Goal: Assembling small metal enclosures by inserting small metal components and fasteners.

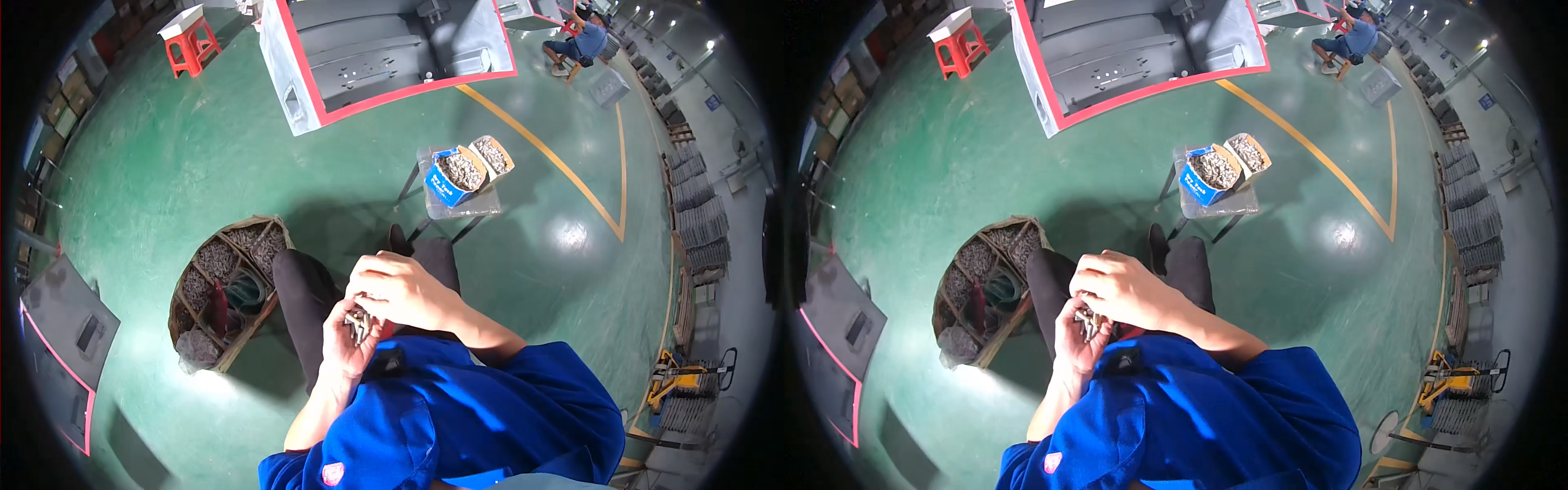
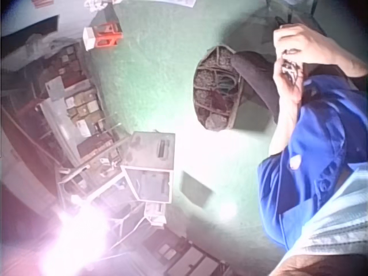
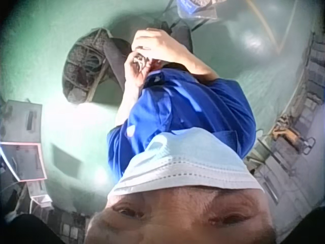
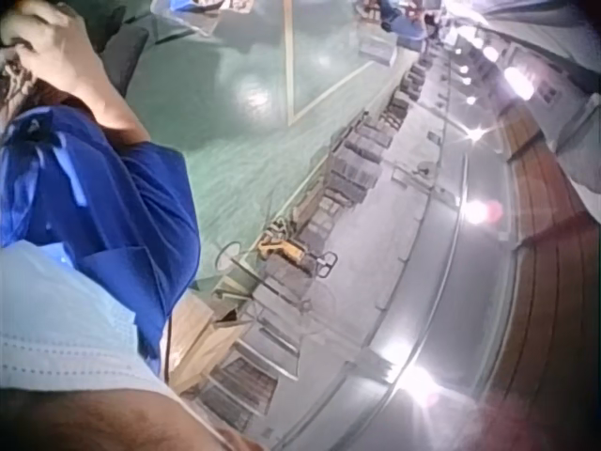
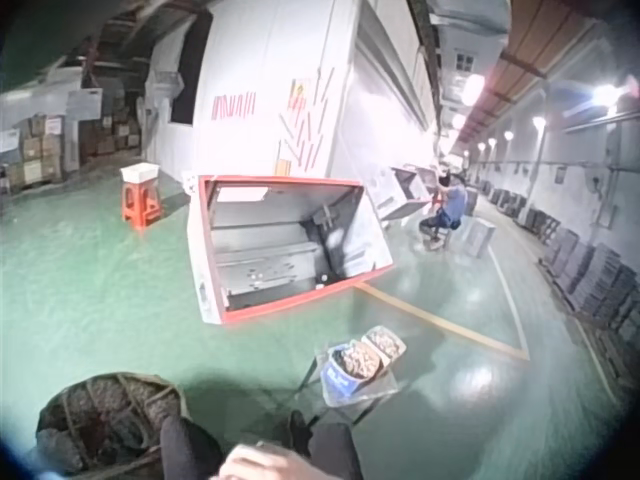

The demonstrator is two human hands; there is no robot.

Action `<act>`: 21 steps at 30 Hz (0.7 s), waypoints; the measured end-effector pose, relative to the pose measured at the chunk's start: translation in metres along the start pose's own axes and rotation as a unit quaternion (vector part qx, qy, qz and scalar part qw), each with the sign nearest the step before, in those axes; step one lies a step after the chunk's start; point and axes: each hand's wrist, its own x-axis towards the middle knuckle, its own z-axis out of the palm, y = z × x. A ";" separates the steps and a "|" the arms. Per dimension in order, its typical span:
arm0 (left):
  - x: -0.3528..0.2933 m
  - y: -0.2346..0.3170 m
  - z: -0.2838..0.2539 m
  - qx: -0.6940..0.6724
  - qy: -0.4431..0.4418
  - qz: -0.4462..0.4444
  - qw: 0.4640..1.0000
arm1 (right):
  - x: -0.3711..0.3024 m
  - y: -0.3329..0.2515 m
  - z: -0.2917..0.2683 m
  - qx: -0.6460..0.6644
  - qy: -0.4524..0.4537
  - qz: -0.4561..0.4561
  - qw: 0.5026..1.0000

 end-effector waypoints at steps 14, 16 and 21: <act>-0.010 -0.001 0.060 -0.032 -0.217 0.087 0.972 | 0.009 0.002 -0.032 0.072 0.116 0.018 0.990; -0.009 0.001 0.062 -0.037 -0.213 0.088 0.972 | 0.009 0.002 -0.037 0.056 0.079 0.046 0.994; -0.009 0.004 0.057 -0.085 -0.220 0.062 0.970 | 0.013 -0.006 -0.025 0.008 -0.042 0.075 0.996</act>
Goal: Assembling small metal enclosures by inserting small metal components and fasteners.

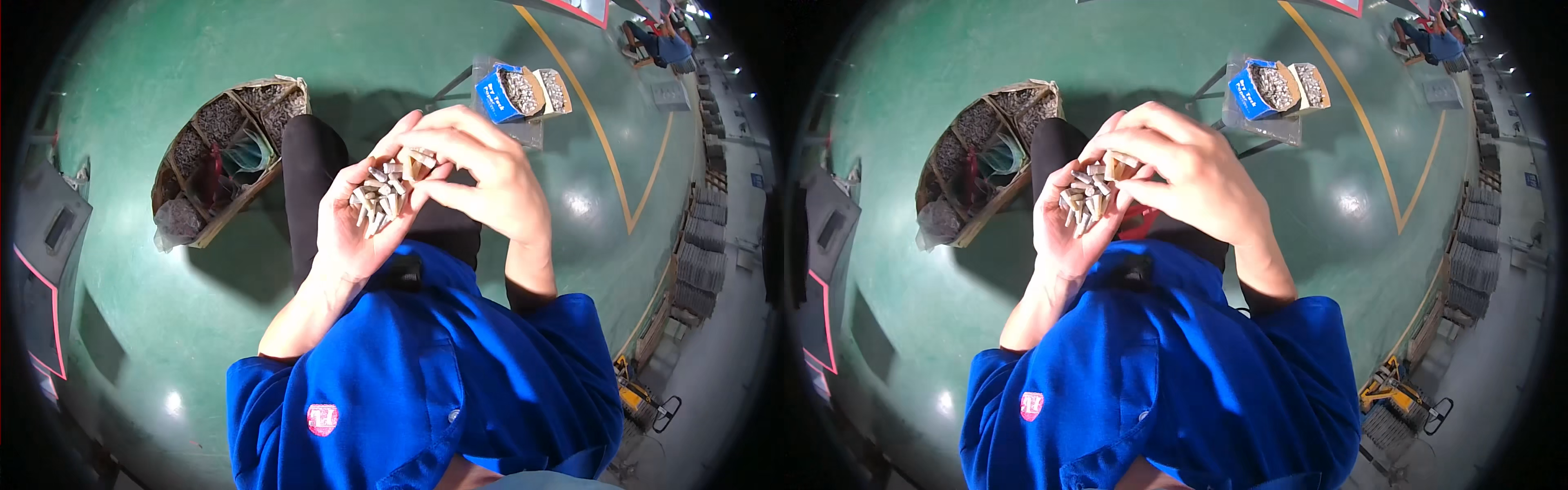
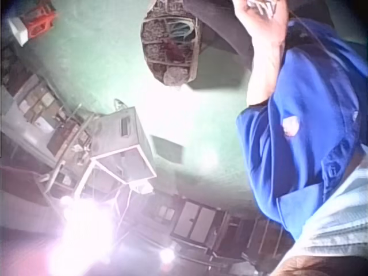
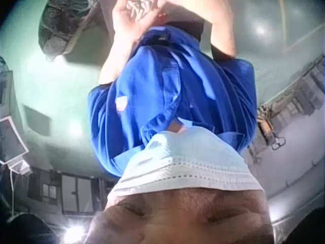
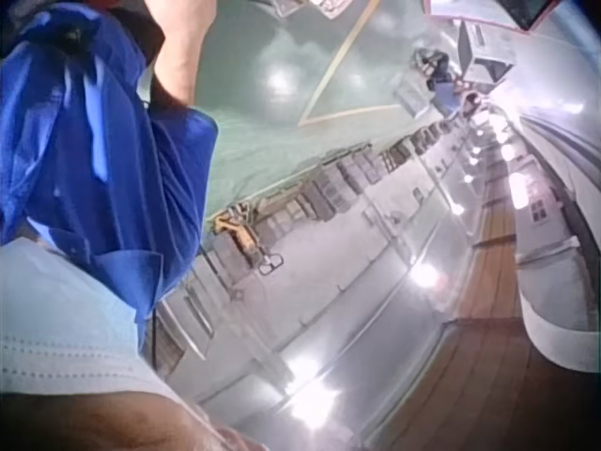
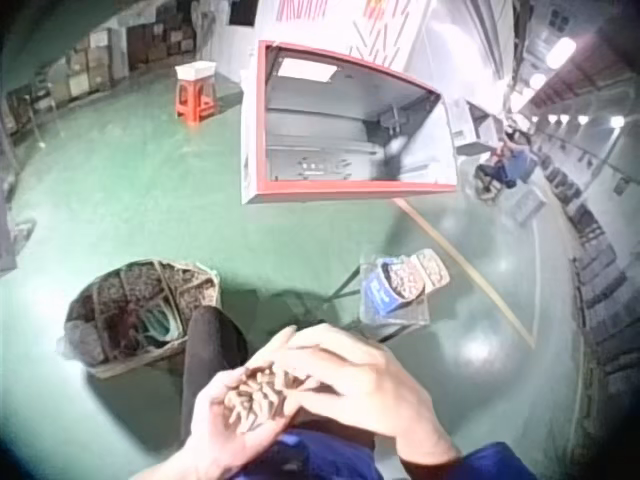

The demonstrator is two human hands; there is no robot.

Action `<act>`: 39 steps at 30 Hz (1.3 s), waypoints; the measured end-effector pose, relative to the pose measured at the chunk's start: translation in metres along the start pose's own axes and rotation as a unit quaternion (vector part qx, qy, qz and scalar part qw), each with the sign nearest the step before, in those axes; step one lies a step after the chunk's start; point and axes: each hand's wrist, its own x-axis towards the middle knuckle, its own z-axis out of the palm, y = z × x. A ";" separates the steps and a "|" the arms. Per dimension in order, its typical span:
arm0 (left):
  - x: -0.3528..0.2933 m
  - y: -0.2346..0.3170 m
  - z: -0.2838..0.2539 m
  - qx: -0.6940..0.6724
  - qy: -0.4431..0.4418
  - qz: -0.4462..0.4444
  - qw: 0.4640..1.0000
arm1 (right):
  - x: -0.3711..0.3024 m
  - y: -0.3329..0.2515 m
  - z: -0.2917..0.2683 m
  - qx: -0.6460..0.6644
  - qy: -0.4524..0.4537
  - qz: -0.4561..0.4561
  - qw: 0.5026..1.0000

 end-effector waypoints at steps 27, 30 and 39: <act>0.007 -0.004 -0.034 0.080 0.081 -0.027 0.993 | -0.015 0.058 0.003 0.256 -0.042 0.076 0.963; 0.014 -0.010 -0.026 0.073 0.046 -0.022 0.996 | -0.029 0.095 0.004 0.568 0.024 0.109 0.815; 0.019 -0.010 -0.045 0.082 0.076 -0.024 0.993 | -0.058 0.141 0.026 0.742 0.131 0.206 0.624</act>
